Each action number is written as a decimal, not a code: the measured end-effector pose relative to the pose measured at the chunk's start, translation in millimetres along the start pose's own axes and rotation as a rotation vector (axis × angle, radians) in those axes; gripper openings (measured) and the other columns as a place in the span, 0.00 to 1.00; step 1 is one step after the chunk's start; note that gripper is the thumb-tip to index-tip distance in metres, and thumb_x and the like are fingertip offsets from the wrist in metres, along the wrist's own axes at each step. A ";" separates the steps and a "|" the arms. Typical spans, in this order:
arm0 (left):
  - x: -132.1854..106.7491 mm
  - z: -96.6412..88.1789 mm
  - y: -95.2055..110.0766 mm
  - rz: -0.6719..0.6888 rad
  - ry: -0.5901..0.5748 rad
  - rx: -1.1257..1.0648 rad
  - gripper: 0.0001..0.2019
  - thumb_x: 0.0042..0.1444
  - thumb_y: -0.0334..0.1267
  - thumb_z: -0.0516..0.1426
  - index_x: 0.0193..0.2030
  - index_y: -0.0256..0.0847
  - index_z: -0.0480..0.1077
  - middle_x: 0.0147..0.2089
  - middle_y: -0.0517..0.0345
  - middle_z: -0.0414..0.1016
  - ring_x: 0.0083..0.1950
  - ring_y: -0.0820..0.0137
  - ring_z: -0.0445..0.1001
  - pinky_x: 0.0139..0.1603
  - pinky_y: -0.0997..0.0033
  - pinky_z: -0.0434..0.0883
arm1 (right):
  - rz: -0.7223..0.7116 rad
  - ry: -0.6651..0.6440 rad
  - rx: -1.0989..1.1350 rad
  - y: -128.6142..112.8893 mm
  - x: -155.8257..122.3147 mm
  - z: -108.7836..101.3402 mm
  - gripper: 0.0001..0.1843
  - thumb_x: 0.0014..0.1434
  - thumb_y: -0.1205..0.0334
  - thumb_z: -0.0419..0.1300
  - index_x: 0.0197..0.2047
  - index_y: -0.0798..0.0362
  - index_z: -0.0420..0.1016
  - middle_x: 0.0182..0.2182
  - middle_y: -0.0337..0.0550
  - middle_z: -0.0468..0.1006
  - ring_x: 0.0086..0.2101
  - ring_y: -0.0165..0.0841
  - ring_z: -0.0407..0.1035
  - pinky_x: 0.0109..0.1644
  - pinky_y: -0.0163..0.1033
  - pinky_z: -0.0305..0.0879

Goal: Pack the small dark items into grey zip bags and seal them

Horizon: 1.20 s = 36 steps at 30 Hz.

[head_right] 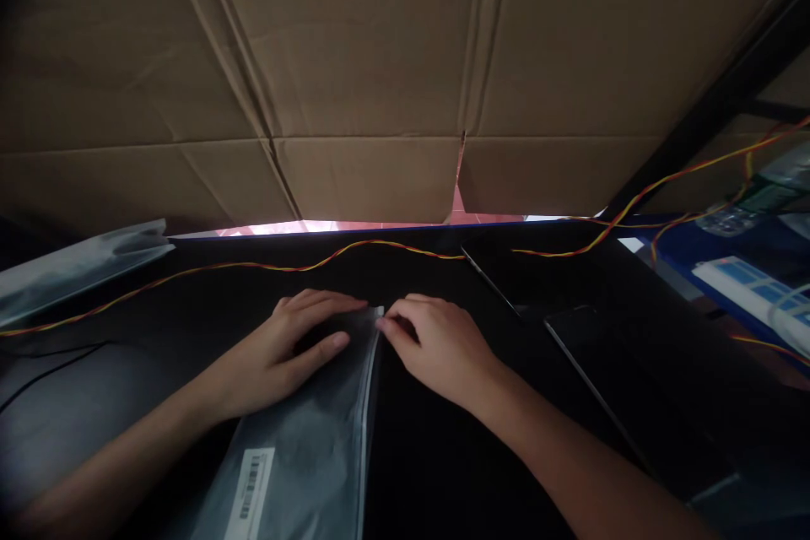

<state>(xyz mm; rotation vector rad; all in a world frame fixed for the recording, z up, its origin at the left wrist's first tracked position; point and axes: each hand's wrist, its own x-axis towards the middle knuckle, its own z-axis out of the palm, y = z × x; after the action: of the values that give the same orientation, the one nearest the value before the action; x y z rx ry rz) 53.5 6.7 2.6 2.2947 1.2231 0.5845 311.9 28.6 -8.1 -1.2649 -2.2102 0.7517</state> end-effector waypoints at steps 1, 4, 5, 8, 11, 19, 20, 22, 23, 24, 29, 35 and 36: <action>0.0 2.7 2.1 -0.009 0.018 0.004 0.21 0.75 0.52 0.56 0.69 0.50 0.72 0.65 0.49 0.79 0.67 0.50 0.74 0.68 0.40 0.68 | 0.007 -0.012 0.030 -2.8 -0.7 1.5 0.09 0.72 0.61 0.62 0.41 0.49 0.84 0.37 0.40 0.83 0.36 0.34 0.75 0.39 0.41 0.66; -1.3 4.7 9.0 0.011 0.065 -0.037 0.19 0.73 0.49 0.58 0.67 0.50 0.73 0.61 0.52 0.81 0.61 0.54 0.78 0.63 0.48 0.72 | 0.156 -0.118 0.310 -8.5 -1.8 6.1 0.12 0.73 0.54 0.60 0.40 0.50 0.80 0.27 0.36 0.78 0.26 0.30 0.71 0.29 0.36 0.63; -1.8 3.9 11.5 0.002 0.091 -0.072 0.18 0.73 0.48 0.58 0.66 0.50 0.74 0.59 0.53 0.82 0.59 0.57 0.79 0.61 0.52 0.74 | 0.231 -0.182 0.423 -9.8 -2.2 7.4 0.14 0.74 0.51 0.60 0.39 0.50 0.77 0.23 0.33 0.73 0.22 0.29 0.68 0.24 0.34 0.61; -2.0 1.1 18.5 -0.091 0.129 -0.167 0.13 0.73 0.46 0.59 0.57 0.48 0.80 0.50 0.57 0.84 0.49 0.64 0.82 0.49 0.65 0.76 | 0.331 -0.309 0.646 -14.2 -4.9 11.0 0.17 0.74 0.47 0.58 0.37 0.49 0.70 0.16 0.26 0.63 0.15 0.27 0.60 0.18 0.31 0.57; -1.4 1.0 22.8 -0.146 0.052 -0.193 0.11 0.72 0.45 0.59 0.44 0.46 0.82 0.41 0.61 0.84 0.39 0.69 0.81 0.37 0.72 0.72 | 0.268 -0.290 0.687 -19.9 -9.4 14.6 0.18 0.74 0.47 0.59 0.35 0.49 0.69 0.17 0.27 0.63 0.17 0.26 0.61 0.19 0.30 0.57; -0.8 6.0 19.1 -0.140 0.147 -0.161 0.13 0.73 0.42 0.56 0.38 0.44 0.76 0.35 0.63 0.79 0.36 0.71 0.77 0.37 0.70 0.70 | 0.147 -0.273 0.662 -26.8 -11.6 19.2 0.21 0.75 0.57 0.56 0.29 0.51 0.61 0.26 0.31 0.58 0.29 0.27 0.54 0.30 0.35 0.52; -0.5 5.9 17.7 -0.147 0.165 -0.156 0.12 0.73 0.42 0.56 0.38 0.44 0.76 0.35 0.63 0.79 0.36 0.71 0.77 0.37 0.70 0.69 | 0.145 -0.299 0.665 -27.0 -11.7 19.3 0.20 0.75 0.58 0.56 0.29 0.51 0.60 0.26 0.31 0.58 0.29 0.27 0.53 0.31 0.36 0.51; 0.2 5.0 14.6 -0.153 0.184 -0.134 0.12 0.73 0.42 0.56 0.37 0.43 0.75 0.35 0.63 0.78 0.35 0.70 0.76 0.36 0.70 0.69 | 0.176 -0.357 0.672 -27.7 -12.8 19.1 0.20 0.74 0.58 0.56 0.29 0.50 0.59 0.25 0.30 0.56 0.28 0.27 0.51 0.30 0.36 0.49; 0.5 4.1 12.6 -0.154 0.199 -0.113 0.13 0.73 0.42 0.56 0.37 0.43 0.74 0.34 0.63 0.77 0.35 0.70 0.75 0.36 0.70 0.68 | 0.198 -0.387 0.673 -28.5 -13.8 18.7 0.21 0.74 0.57 0.56 0.28 0.50 0.59 0.24 0.30 0.56 0.27 0.26 0.51 0.29 0.36 0.49; 0.9 2.6 9.8 -0.157 0.227 -0.085 0.13 0.73 0.42 0.55 0.36 0.43 0.73 0.33 0.63 0.76 0.34 0.70 0.74 0.36 0.69 0.68 | 0.219 -0.415 0.670 -29.8 -15.3 18.2 0.21 0.74 0.57 0.57 0.28 0.50 0.59 0.23 0.29 0.55 0.26 0.26 0.51 0.28 0.35 0.48; 3.9 -12.8 -20.5 -0.225 0.396 0.061 0.13 0.73 0.46 0.55 0.38 0.43 0.72 0.32 0.62 0.75 0.33 0.68 0.73 0.35 0.67 0.67 | 0.250 -0.625 0.597 -42.6 -26.7 11.8 0.21 0.71 0.57 0.59 0.27 0.51 0.61 0.21 0.29 0.58 0.23 0.23 0.53 0.24 0.32 0.48; 5.2 -33.5 -37.3 -0.206 0.309 0.261 0.17 0.72 0.49 0.52 0.46 0.42 0.78 0.44 0.52 0.81 0.42 0.59 0.80 0.43 0.59 0.73 | 0.180 -0.826 0.410 -41.1 -28.0 2.8 0.19 0.70 0.47 0.62 0.35 0.51 0.81 0.23 0.33 0.71 0.23 0.26 0.61 0.26 0.34 0.52; 1.9 -33.9 -29.0 -0.184 0.318 0.349 0.18 0.73 0.49 0.52 0.52 0.42 0.79 0.51 0.48 0.81 0.48 0.55 0.80 0.48 0.55 0.75 | 0.170 -0.781 0.401 -37.8 -25.8 2.2 0.22 0.71 0.44 0.61 0.34 0.51 0.82 0.22 0.33 0.71 0.23 0.26 0.62 0.27 0.35 0.53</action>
<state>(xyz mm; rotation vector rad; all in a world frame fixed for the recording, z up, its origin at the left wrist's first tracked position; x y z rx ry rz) 16.5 29.5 13.0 2.3894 1.7896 0.7377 299.1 -10.5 12.0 -1.0591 -2.3185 1.9066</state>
